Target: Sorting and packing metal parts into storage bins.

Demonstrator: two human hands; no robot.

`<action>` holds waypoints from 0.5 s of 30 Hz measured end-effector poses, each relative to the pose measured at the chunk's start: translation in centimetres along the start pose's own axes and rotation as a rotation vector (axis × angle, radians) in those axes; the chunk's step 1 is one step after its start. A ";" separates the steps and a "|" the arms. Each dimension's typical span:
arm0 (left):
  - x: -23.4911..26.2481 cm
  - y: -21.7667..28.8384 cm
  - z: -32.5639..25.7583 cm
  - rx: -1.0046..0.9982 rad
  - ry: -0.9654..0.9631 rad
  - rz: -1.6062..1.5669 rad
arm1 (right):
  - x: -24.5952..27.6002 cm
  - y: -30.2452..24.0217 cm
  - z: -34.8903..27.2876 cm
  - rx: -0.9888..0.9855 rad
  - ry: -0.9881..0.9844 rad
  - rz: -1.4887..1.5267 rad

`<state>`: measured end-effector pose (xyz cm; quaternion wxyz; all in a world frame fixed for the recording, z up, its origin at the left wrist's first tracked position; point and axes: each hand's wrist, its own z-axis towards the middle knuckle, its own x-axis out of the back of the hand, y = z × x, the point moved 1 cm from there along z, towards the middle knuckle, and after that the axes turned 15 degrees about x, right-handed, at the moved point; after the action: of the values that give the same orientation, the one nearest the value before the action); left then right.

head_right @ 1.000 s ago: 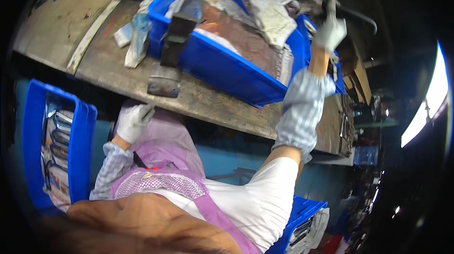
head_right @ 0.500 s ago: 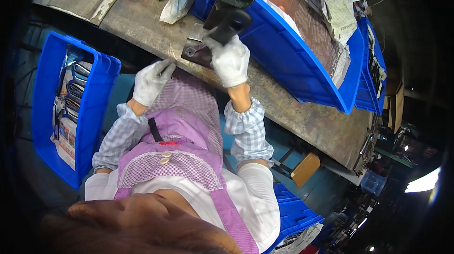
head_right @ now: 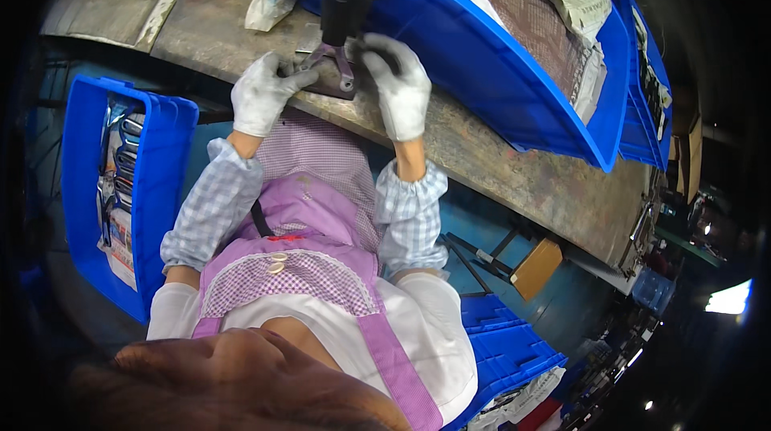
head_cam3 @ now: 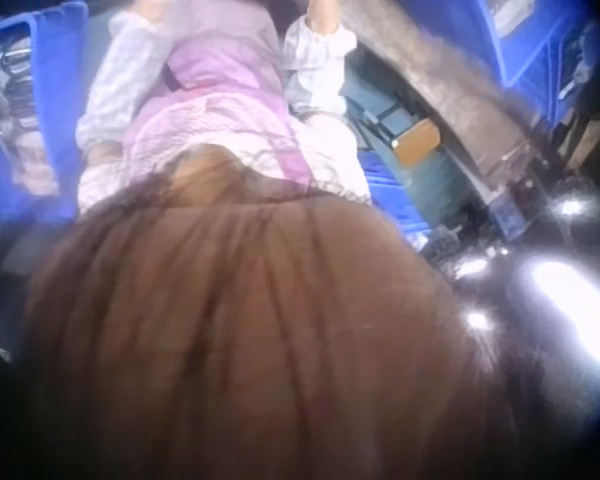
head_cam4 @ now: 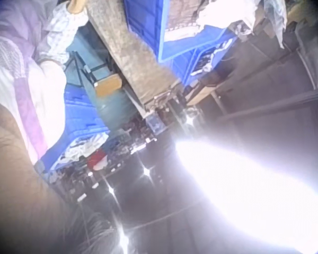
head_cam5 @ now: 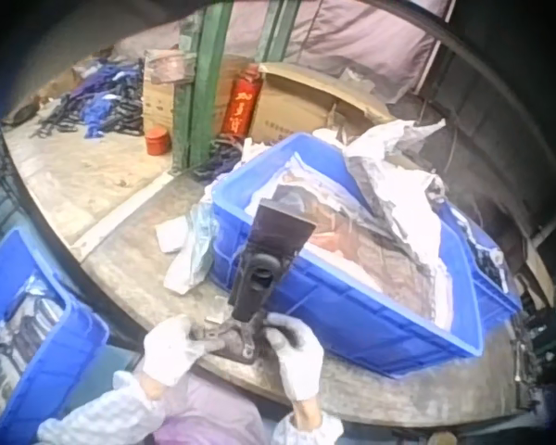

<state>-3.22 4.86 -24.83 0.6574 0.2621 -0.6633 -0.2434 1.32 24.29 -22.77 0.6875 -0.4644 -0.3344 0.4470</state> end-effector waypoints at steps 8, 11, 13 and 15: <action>0.3 1.0 0.5 0.143 -0.103 0.086 | 0.6 1.6 -2.1 0.269 -0.147 -0.549; 0.5 1.6 1.0 0.201 -0.183 0.061 | -0.2 0.9 -1.0 0.098 -0.129 -0.591; 0.7 1.2 0.9 0.149 -0.117 0.096 | 0.2 0.8 -0.3 0.129 -0.160 -0.460; 1.4 0.6 0.6 0.121 -0.060 0.047 | -0.8 1.2 0.5 -0.026 -0.026 -0.024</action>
<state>-3.84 4.33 -23.35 0.6259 0.2783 -0.7020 -0.1951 0.19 23.90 -23.80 0.6824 -0.4633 -0.3547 0.4403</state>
